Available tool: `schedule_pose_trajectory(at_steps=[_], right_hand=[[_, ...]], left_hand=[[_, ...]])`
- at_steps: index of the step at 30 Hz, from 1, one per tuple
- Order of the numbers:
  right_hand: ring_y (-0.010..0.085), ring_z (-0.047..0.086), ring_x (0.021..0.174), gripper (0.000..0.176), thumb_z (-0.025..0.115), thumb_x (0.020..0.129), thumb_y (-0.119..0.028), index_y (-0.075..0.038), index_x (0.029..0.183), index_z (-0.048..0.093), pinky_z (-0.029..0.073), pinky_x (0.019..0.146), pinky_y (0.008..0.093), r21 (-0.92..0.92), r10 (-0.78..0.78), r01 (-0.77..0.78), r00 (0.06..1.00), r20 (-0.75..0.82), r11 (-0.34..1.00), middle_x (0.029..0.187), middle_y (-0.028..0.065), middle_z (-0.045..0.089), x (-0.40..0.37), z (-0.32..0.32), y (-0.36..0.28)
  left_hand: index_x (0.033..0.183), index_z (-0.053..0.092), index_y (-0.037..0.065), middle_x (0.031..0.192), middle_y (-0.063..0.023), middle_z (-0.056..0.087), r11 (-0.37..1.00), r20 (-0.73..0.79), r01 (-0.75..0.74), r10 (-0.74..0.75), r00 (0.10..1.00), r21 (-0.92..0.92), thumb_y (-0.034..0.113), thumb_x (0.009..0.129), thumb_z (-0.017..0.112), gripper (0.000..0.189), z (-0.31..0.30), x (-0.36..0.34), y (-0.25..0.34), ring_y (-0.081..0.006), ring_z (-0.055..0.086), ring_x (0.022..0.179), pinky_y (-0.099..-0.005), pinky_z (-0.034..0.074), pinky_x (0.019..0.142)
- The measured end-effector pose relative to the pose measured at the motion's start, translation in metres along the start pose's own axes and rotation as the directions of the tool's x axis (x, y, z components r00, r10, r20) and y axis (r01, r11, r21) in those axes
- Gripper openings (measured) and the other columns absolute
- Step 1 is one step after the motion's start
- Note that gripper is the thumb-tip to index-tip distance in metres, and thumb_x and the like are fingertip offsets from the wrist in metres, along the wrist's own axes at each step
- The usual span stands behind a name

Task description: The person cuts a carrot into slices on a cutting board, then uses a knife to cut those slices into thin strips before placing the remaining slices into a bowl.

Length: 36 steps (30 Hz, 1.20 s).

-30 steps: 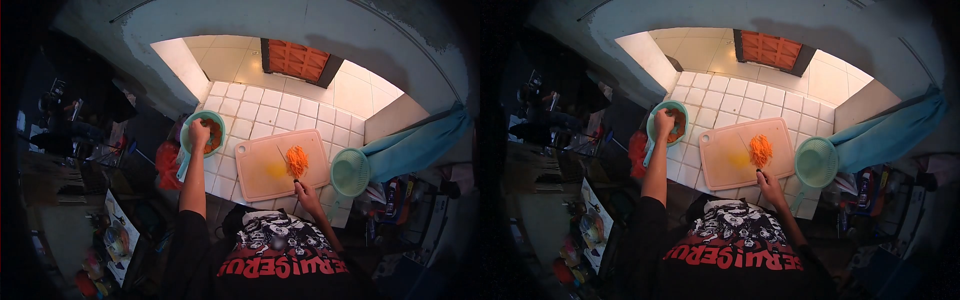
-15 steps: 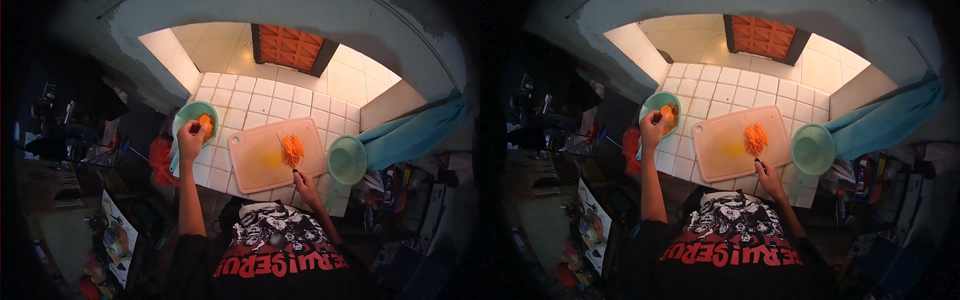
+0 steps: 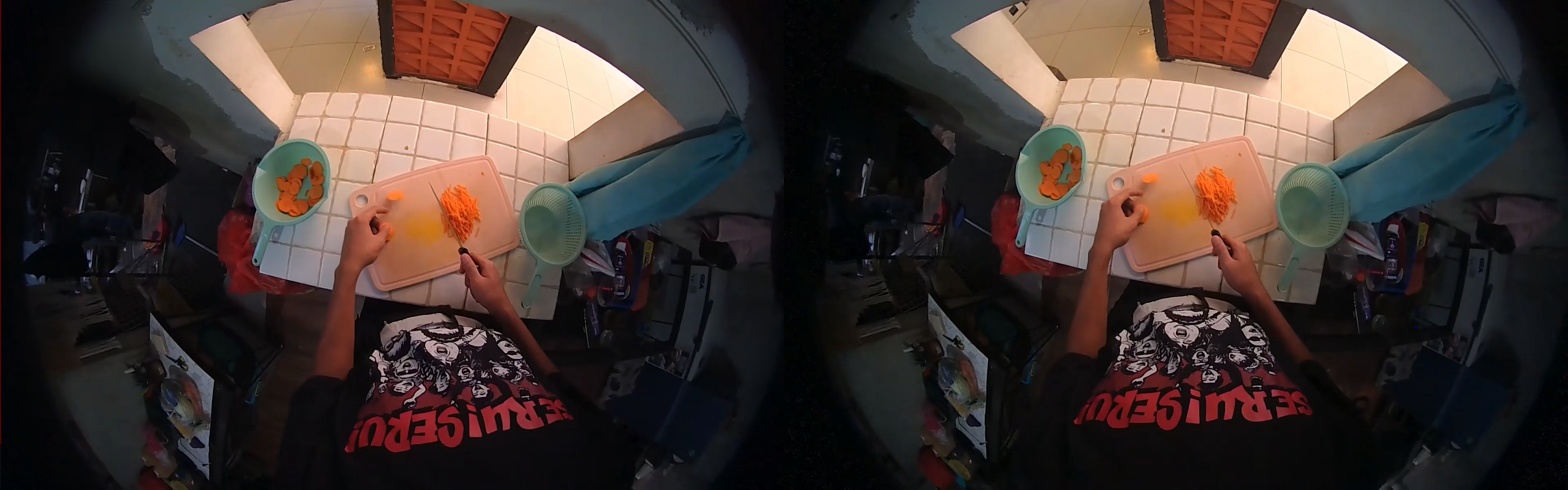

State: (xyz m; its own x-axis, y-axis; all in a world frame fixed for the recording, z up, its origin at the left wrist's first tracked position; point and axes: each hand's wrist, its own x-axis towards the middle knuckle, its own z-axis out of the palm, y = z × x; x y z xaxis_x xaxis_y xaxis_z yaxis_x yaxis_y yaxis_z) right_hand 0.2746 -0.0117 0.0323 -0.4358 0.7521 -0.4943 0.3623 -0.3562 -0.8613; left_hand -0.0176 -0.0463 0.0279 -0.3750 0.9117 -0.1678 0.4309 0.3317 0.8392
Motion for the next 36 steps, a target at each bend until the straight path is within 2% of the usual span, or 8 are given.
schedule_pose_trajectory(at_steps=[8,10,15,17,20,30,32,36], right_hand=[[0.0073,0.052,0.060,0.039,0.056,0.106,-0.037,0.001,0.098,0.065,0.041,0.054,0.0267,0.025,0.044,-0.043,0.998,-0.050,0.999,0.076,0.0010,0.060,-0.013,0.002,0.009],[0.0074,0.052,0.060,0.040,0.056,0.106,-0.037,0.001,0.098,0.065,0.042,0.054,0.0269,0.029,0.054,-0.053,0.997,-0.048,0.998,0.077,0.0012,0.061,-0.013,0.004,0.010],[0.0084,0.053,0.063,0.041,0.057,0.106,-0.038,0.002,0.102,0.065,0.043,0.056,0.0277,-0.004,-0.016,0.016,0.999,-0.050,1.000,0.078,0.0027,0.063,-0.007,0.005,0.014],[0.0086,0.053,0.063,0.042,0.057,0.106,-0.038,0.002,0.102,0.065,0.044,0.057,0.0279,-0.007,-0.017,0.016,0.998,-0.053,1.000,0.078,0.0030,0.063,-0.005,0.004,0.017],[0.0090,0.053,0.063,0.042,0.057,0.106,-0.039,0.002,0.101,0.066,0.044,0.057,0.0281,-0.011,-0.018,0.018,0.999,-0.044,1.000,0.078,0.0035,0.063,-0.004,0.004,0.022],[0.0120,0.052,0.067,0.043,0.056,0.106,-0.038,0.003,0.097,0.064,0.043,0.061,0.0305,-0.096,-0.048,0.049,0.999,0.013,0.994,0.076,0.0037,0.060,-0.007,0.011,0.020],[0.0128,0.053,0.069,0.043,0.056,0.106,-0.038,0.003,0.097,0.064,0.043,0.063,0.0310,-0.096,-0.038,0.039,0.999,0.013,0.995,0.076,0.0041,0.060,-0.008,0.011,0.018],[0.0143,0.055,0.073,0.044,0.056,0.106,-0.038,0.004,0.098,0.065,0.045,0.067,0.0325,-0.086,0.033,-0.032,0.999,0.015,0.996,0.077,0.0064,0.061,-0.007,0.008,0.016]], left_hand=[[0.105,0.074,0.002,0.084,-0.0122,0.070,0.994,-0.208,-0.109,0.104,0.973,-0.011,0.008,0.085,0.076,0.021,0.012,-0.009,-0.001,-0.0215,0.069,0.075,-0.0338,0.056,0.069],[0.100,0.075,0.002,0.092,-0.0123,0.071,0.933,-0.156,-0.300,0.332,0.930,0.201,0.009,0.083,0.078,0.019,0.022,-0.014,-0.002,-0.0248,0.070,0.086,-0.0369,0.056,0.076],[0.106,0.073,0.004,0.102,-0.0117,0.067,0.983,0.007,-0.170,0.171,0.985,-0.066,0.011,0.080,0.077,0.027,0.024,-0.031,0.014,-0.0321,0.066,0.094,-0.0422,0.054,0.088],[0.112,0.072,0.005,0.105,-0.0114,0.064,0.951,-0.142,-0.260,0.284,0.948,0.170,0.011,0.080,0.078,0.033,0.023,-0.030,0.007,-0.0314,0.062,0.102,-0.0410,0.053,0.092],[0.111,0.073,0.006,0.105,-0.0106,0.062,0.895,-0.071,-0.307,0.347,0.935,0.324,0.013,0.080,0.079,0.032,0.015,-0.026,0.001,-0.0303,0.059,0.106,-0.0407,0.051,0.096],[0.107,0.072,0.006,0.099,-0.0099,0.062,0.891,-0.070,-0.240,0.287,0.955,0.385,0.014,0.080,0.078,0.028,0.032,-0.025,0.009,-0.0301,0.060,0.103,-0.0413,0.051,0.091],[0.109,0.072,0.006,0.100,-0.0108,0.063,0.937,-0.184,-0.250,0.298,0.937,0.244,0.014,0.083,0.076,0.028,0.031,-0.026,0.018,-0.0307,0.060,0.102,-0.0418,0.051,0.090],[0.111,0.071,0.003,0.103,-0.0125,0.063,0.853,0.048,-0.422,0.429,0.902,0.307,0.011,0.083,0.075,0.029,0.010,-0.028,0.008,-0.0315,0.061,0.100,-0.0411,0.052,0.089]])
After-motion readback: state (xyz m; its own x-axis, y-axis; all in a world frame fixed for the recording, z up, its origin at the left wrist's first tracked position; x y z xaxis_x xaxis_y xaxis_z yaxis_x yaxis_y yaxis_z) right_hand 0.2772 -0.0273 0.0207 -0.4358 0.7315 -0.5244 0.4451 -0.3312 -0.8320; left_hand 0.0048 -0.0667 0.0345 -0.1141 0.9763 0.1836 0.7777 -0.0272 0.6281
